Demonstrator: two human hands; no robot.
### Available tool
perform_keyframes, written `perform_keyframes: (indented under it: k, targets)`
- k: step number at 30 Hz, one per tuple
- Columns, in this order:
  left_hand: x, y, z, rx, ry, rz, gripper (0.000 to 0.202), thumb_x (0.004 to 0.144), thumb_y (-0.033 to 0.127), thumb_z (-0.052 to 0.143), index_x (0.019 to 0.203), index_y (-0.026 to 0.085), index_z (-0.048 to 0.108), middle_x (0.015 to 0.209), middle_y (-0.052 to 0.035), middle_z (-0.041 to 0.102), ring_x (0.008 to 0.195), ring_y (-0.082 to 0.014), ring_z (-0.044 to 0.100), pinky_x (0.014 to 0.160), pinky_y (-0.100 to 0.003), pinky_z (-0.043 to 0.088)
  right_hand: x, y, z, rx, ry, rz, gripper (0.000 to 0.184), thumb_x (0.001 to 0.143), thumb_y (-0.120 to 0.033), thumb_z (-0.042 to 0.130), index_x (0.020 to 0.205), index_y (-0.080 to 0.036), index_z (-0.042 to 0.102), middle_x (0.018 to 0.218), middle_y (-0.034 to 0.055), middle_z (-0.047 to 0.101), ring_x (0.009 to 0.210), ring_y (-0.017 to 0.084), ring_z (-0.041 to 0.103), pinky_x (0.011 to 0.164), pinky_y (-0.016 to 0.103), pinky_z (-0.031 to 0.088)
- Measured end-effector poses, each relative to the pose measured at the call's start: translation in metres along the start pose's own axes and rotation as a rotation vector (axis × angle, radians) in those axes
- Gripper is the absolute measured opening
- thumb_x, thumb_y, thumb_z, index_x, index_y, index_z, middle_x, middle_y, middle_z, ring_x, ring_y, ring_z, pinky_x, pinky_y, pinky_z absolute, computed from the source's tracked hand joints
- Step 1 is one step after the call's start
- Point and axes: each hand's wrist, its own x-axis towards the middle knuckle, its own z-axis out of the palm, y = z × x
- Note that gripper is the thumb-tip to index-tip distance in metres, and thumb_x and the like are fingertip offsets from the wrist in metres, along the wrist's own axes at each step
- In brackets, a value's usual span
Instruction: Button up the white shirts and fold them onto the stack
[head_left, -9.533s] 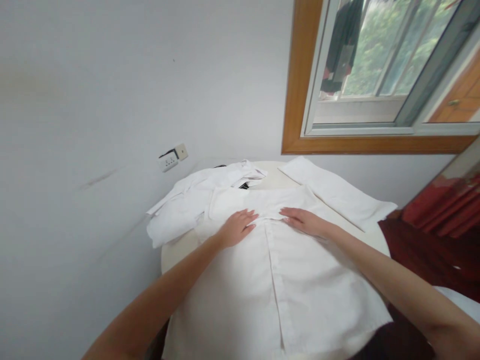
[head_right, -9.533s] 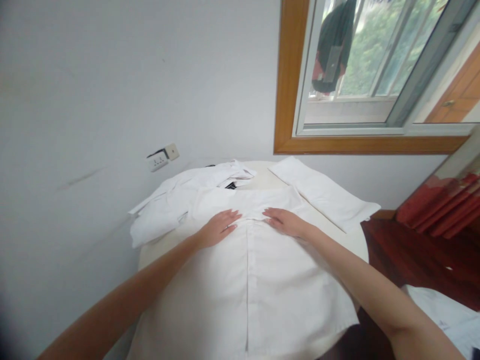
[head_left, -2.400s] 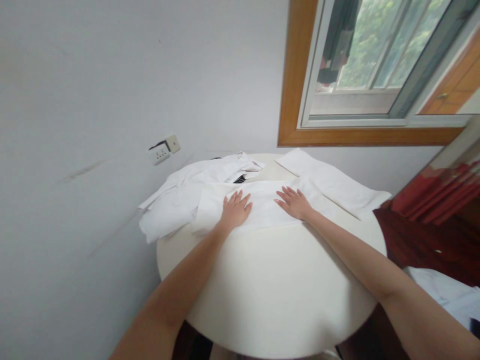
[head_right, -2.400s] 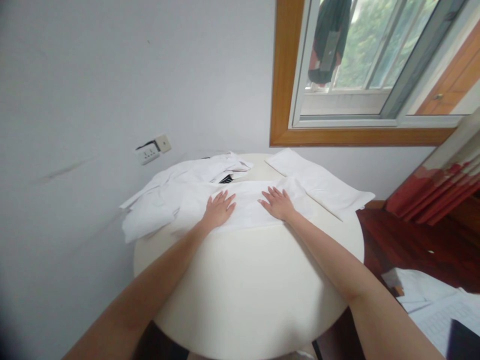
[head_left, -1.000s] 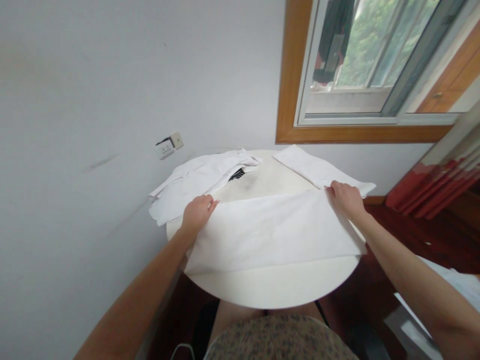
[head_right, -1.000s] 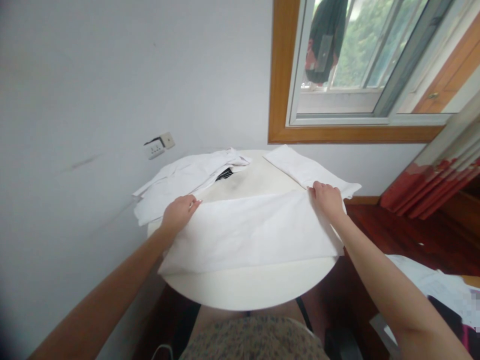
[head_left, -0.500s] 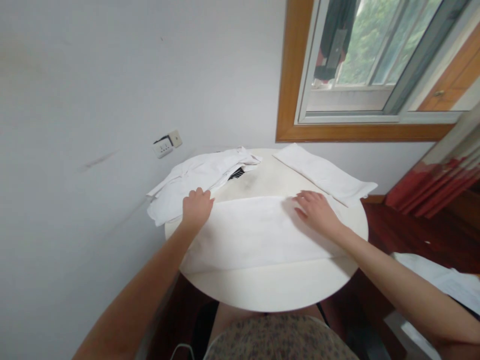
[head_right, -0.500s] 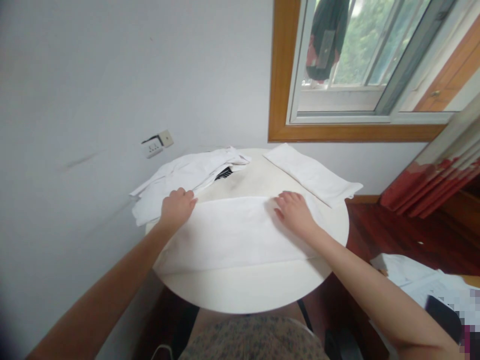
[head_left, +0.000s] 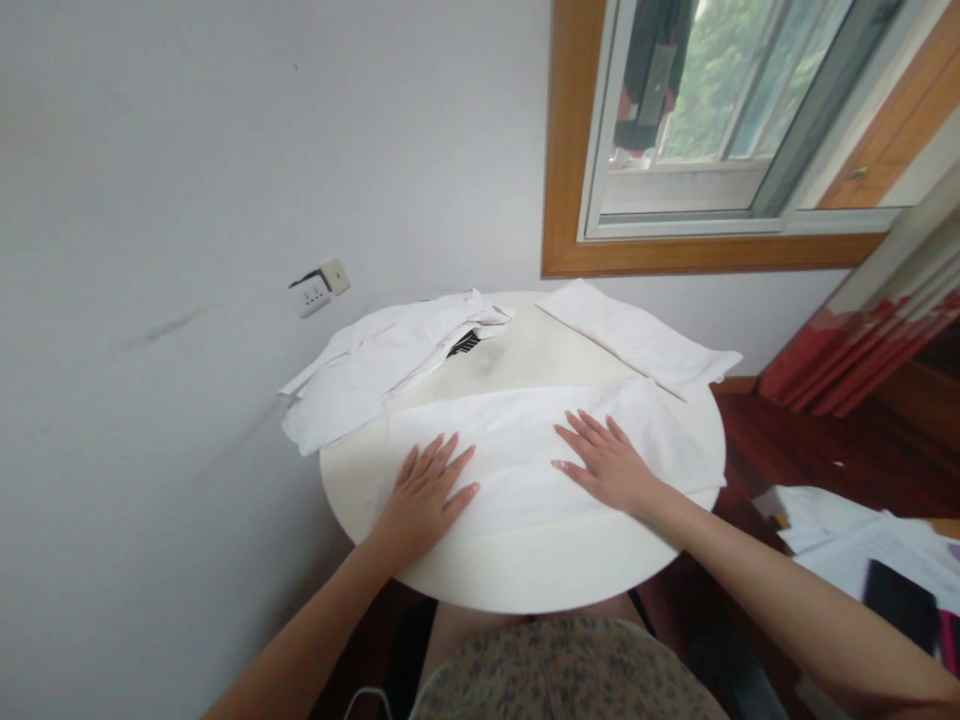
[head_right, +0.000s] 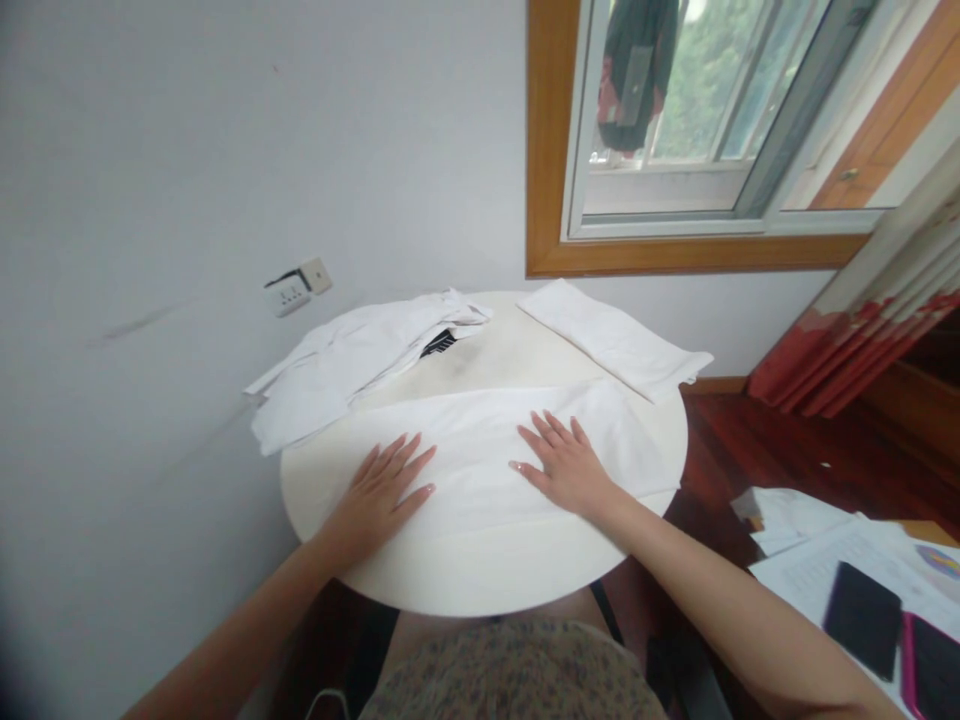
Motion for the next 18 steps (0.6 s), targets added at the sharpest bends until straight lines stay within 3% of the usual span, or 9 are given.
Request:
perform_keyframes:
  k: [6,9,12,16,18]
  targets:
    - [-0.010,-0.016,0.005,0.015,0.020,-0.041,0.051,0.095,0.047,0.039,0.144,0.032,0.040,0.154,-0.0029,0.034,0.142,-0.0248,0.031,0.117,-0.049,0.021,-0.020,0.058,0.003,-0.080,0.041,0.241,0.062,0.096,-0.059,0.026,0.145,-0.025,0.041,0.155,0.0067,0.030,0.144,0.025,0.025,0.115,0.053,0.018]
    - [-0.010,-0.014,0.008,0.031,0.019,-0.034,0.050,0.096,0.047,0.038,0.143,0.031,0.042,0.154,-0.0039,0.035,0.142,-0.0248,0.031,0.117,-0.050,0.022,-0.022,0.069,0.005,-0.107,0.069,0.306,0.058,0.097,-0.056,0.026,0.144,-0.026,0.042,0.154,0.0060,0.033,0.143,0.026,0.026,0.114,0.055,0.017]
    - [-0.011,-0.011,0.001,0.036,0.094,-0.058,0.046,0.096,0.043,0.039,0.137,0.024,0.049,0.149,-0.0088,0.043,0.138,-0.0245,0.037,0.115,-0.045,0.027,-0.022,0.070,0.004,-0.117,0.122,0.380,0.057,0.096,-0.055,0.030,0.141,-0.024,0.045,0.154,0.0085,0.035,0.142,0.028,0.028,0.112,0.054,0.024]
    - [-0.019,-0.011,-0.024,0.123,0.278,-0.296,0.047,0.095,0.041,0.039,0.134,0.016,0.050,0.137,-0.0162,0.052,0.126,-0.0302,0.047,0.105,-0.045,0.038,-0.029,0.081,-0.006,-0.166,0.249,0.563,0.063,0.092,-0.052,0.041,0.141,-0.012,0.043,0.142,0.0198,0.047,0.129,0.033,0.044,0.100,0.047,0.039]
    - [-0.025,-0.015,-0.036,0.162,0.294,-0.457,0.051,0.094,0.045,0.039,0.131,0.012,0.051,0.126,-0.0203,0.057,0.119,-0.0344,0.052,0.098,-0.048,0.042,-0.034,0.093,-0.013,-0.161,0.221,0.664,0.067,0.091,-0.052,0.043,0.140,-0.007,0.042,0.129,0.0241,0.056,0.117,0.035,0.053,0.093,0.046,0.044]
